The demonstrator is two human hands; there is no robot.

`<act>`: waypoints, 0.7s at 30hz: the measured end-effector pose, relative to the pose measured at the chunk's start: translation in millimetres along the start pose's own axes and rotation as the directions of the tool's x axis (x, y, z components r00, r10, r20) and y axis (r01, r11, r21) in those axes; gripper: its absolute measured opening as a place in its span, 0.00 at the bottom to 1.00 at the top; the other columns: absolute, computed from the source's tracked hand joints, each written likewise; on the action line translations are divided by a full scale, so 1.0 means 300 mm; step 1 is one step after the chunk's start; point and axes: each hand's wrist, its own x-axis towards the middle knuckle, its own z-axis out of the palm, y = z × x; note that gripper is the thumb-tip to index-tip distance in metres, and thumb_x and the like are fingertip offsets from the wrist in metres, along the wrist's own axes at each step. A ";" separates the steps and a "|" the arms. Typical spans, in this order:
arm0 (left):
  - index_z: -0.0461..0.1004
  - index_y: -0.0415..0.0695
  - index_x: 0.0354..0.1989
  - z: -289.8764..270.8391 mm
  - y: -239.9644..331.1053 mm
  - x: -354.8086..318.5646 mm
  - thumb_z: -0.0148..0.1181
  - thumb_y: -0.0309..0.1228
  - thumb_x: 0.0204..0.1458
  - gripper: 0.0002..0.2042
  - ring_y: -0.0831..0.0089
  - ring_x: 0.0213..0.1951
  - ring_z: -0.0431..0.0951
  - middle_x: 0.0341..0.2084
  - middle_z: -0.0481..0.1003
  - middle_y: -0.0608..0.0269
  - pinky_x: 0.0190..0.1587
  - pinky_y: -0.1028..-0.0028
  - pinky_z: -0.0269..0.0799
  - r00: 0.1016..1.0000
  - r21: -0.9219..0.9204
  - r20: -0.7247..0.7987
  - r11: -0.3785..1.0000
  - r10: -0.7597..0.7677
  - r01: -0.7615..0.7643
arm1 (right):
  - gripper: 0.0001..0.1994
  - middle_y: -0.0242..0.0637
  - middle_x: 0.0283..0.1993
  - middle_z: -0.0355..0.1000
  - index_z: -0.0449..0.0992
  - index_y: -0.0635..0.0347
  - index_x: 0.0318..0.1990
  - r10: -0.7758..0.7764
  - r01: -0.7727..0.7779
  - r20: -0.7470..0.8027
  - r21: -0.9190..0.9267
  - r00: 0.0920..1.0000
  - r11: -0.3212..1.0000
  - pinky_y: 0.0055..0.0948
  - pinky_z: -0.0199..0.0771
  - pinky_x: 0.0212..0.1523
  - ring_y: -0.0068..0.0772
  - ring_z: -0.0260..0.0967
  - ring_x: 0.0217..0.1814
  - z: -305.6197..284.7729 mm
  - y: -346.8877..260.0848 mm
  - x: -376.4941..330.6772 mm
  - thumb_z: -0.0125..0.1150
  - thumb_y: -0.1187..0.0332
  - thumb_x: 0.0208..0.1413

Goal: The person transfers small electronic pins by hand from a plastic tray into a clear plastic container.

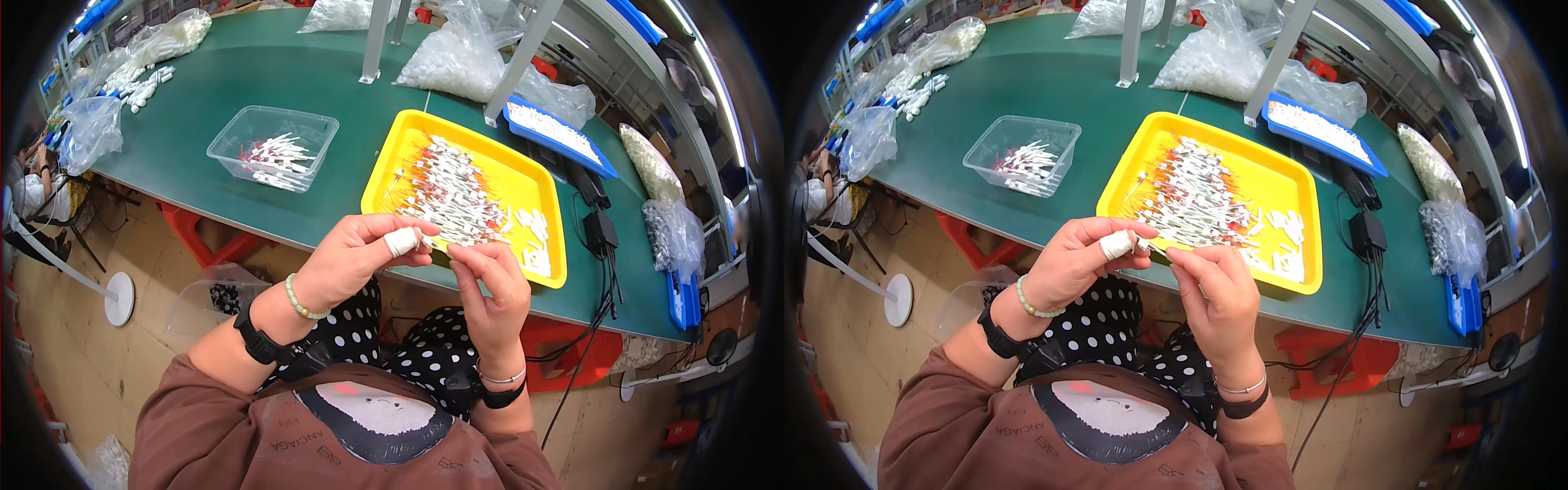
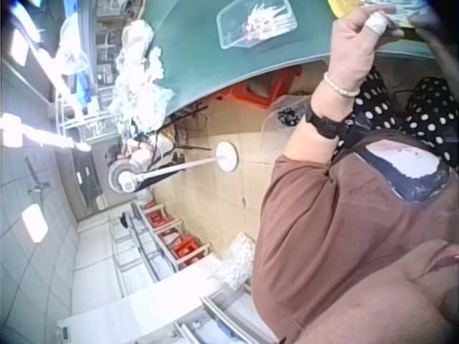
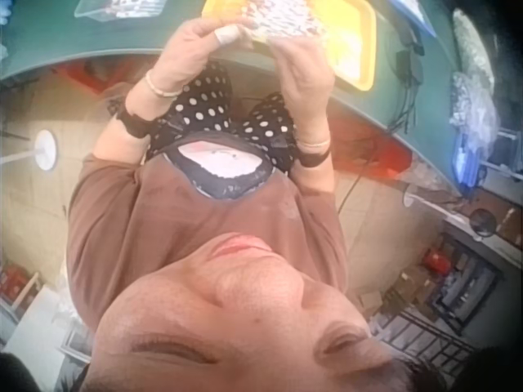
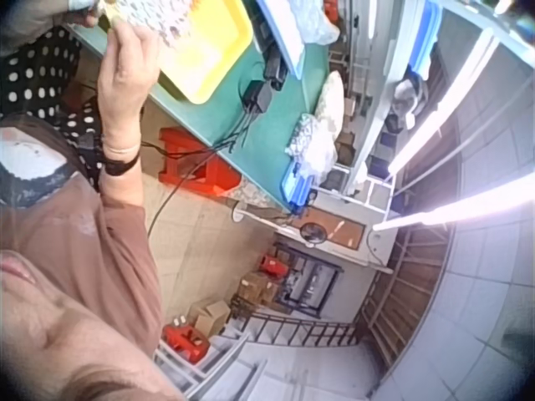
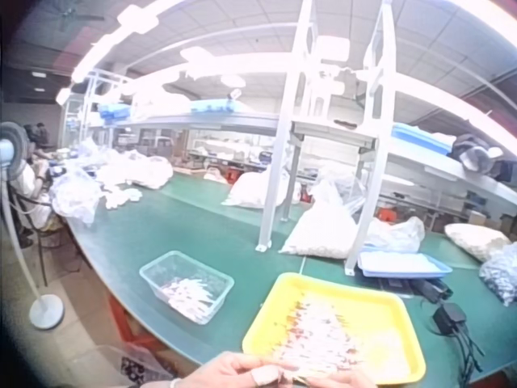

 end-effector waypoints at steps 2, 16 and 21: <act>0.75 0.36 0.55 0.005 -0.005 -0.001 0.53 0.30 0.65 0.15 0.76 0.44 0.80 0.42 0.79 0.61 0.52 0.74 0.77 1.000 0.001 -0.014 1.000 -0.011 0.011 | 0.10 0.37 0.36 0.74 0.81 0.63 0.43 0.024 -0.024 0.003 0.045 1.000 0.999 0.24 0.70 0.34 0.28 0.70 0.33 0.013 -0.009 -0.002 0.66 0.81 0.53; 0.76 0.36 0.54 0.015 -0.039 0.007 0.54 0.31 0.65 0.14 0.79 0.41 0.79 0.40 0.78 0.65 0.50 0.75 0.78 0.994 -0.157 -0.084 0.986 -0.070 0.056 | 0.12 0.35 0.36 0.77 0.80 0.59 0.38 0.353 -0.242 -0.137 0.503 0.926 0.830 0.25 0.72 0.35 0.31 0.72 0.32 0.094 0.026 -0.027 0.70 0.82 0.46; 0.75 0.36 0.54 0.017 -0.046 0.006 0.54 0.31 0.66 0.14 0.79 0.42 0.79 0.42 0.79 0.64 0.50 0.75 0.78 0.995 -0.194 -0.072 0.980 -0.065 0.050 | 0.07 0.34 0.36 0.77 0.78 0.64 0.38 -0.133 0.132 -0.207 -0.015 0.969 0.991 0.20 0.71 0.37 0.21 0.72 0.36 0.087 0.019 -0.028 0.68 0.82 0.52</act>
